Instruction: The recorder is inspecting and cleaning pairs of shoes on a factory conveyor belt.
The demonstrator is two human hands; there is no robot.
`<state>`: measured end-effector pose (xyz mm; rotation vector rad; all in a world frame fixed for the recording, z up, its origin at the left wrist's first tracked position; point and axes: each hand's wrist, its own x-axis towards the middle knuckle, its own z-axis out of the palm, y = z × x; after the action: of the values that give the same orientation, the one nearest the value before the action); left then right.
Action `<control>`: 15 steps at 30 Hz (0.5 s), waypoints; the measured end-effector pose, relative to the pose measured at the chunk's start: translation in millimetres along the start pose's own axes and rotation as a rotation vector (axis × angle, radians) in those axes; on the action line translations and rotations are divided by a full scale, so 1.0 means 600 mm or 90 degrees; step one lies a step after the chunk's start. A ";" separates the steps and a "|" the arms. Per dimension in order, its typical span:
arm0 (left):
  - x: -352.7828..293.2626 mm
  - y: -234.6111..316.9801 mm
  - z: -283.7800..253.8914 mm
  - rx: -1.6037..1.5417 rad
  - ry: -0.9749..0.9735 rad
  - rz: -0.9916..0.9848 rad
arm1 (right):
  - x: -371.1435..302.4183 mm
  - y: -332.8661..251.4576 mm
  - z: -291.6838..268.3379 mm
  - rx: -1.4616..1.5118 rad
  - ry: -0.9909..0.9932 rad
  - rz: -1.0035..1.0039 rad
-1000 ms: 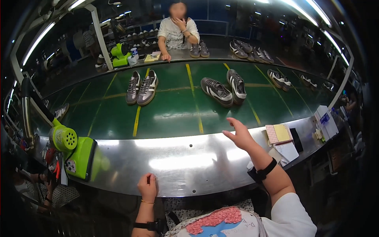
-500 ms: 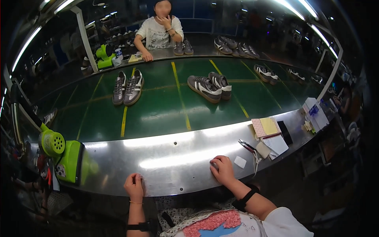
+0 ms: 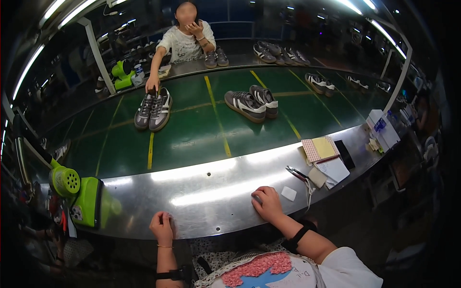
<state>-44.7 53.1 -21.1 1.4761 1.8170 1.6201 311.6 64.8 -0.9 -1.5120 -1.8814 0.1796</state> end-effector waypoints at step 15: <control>-0.001 -0.015 0.000 0.064 -0.008 0.027 | 0.002 0.003 0.002 0.024 0.024 -0.004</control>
<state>-48.6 54.2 -29.2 1.5748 1.8975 1.5556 312.2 67.2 -2.3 -1.4736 -1.8431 0.1816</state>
